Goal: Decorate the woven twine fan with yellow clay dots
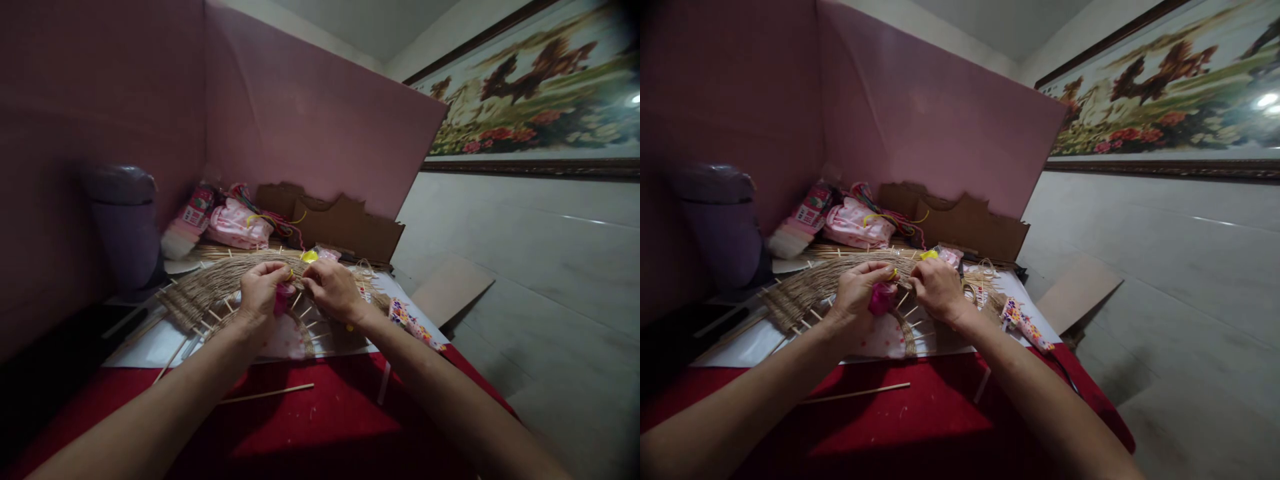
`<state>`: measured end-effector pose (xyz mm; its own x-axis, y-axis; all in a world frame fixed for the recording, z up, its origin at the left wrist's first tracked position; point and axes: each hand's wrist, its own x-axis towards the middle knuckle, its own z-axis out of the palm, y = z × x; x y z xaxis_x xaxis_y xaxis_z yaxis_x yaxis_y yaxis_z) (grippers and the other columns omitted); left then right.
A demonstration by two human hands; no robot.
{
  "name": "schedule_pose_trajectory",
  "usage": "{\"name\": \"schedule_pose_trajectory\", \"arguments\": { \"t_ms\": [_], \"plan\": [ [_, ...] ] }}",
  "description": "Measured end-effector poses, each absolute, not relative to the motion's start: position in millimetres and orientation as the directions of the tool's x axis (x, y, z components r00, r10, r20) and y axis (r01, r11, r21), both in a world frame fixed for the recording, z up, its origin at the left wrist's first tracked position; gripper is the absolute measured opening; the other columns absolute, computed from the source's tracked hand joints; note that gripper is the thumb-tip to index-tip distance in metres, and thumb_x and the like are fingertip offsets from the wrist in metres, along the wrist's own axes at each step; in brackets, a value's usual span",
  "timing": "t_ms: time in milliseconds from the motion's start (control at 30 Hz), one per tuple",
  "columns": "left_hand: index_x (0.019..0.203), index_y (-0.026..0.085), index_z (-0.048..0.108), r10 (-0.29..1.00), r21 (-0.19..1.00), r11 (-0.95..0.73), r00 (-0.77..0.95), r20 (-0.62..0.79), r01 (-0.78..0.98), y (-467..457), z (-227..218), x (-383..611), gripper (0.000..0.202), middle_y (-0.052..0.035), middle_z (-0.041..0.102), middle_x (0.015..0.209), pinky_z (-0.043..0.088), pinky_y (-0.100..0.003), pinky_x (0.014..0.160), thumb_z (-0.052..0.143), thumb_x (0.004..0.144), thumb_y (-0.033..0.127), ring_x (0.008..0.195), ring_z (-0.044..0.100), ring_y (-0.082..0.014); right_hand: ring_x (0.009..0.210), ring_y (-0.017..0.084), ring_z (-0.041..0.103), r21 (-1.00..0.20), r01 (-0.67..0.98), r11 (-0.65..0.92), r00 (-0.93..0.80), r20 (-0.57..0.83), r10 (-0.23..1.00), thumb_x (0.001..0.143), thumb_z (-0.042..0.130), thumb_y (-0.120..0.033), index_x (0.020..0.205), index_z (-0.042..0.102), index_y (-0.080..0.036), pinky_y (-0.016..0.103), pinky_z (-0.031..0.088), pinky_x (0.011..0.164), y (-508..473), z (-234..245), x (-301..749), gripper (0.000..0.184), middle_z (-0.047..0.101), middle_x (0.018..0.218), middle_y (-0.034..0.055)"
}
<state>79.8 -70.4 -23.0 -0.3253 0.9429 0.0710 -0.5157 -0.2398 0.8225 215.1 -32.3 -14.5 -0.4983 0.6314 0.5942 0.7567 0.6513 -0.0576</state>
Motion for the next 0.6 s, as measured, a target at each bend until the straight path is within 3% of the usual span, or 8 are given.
{"name": "schedule_pose_trajectory", "arguments": {
  "t_ms": [167,333,600],
  "plan": [
    [0.065,0.012,0.06,0.945,0.827,-0.235,-0.321,0.07,-0.511,-69,-24,79,0.023,-0.0004,0.062,0.05,0.041,-0.019,0.038,0.074,0.048,0.018,0.037,0.052,-0.0092,0.076,0.015,0.052,-0.169,0.713,0.68,-0.459,0.62,0.636,0.082,0.055,-0.013,0.081,0.066,-0.021,0.026,0.038,0.066,-28,-14,226,0.013,0.058,0.082,0.003],
    [0.065,0.012,0.06,0.946,0.827,-0.228,-0.317,0.064,-0.514,-69,-23,79,0.024,-0.0012,0.062,0.051,0.041,-0.02,0.039,0.074,0.047,0.018,0.038,0.053,-0.0097,0.081,0.014,0.051,-0.156,0.635,0.757,-0.546,0.603,0.582,0.077,0.063,-0.013,0.086,0.067,-0.023,0.026,0.039,0.069,-27,-14,233,0.014,0.054,0.09,0.0019],
    [0.064,0.012,0.061,0.942,0.832,-0.234,-0.328,0.067,-0.503,-70,-23,79,0.022,-0.001,0.062,0.051,0.04,-0.02,0.038,0.075,0.047,0.018,0.037,0.053,-0.0099,0.078,0.014,0.052,-0.147,0.666,0.732,-0.539,0.583,0.608,0.077,0.064,-0.015,0.08,0.068,-0.023,0.026,0.038,0.066,-25,-17,232,0.009,0.056,0.086,0.0015]
  ]
}}
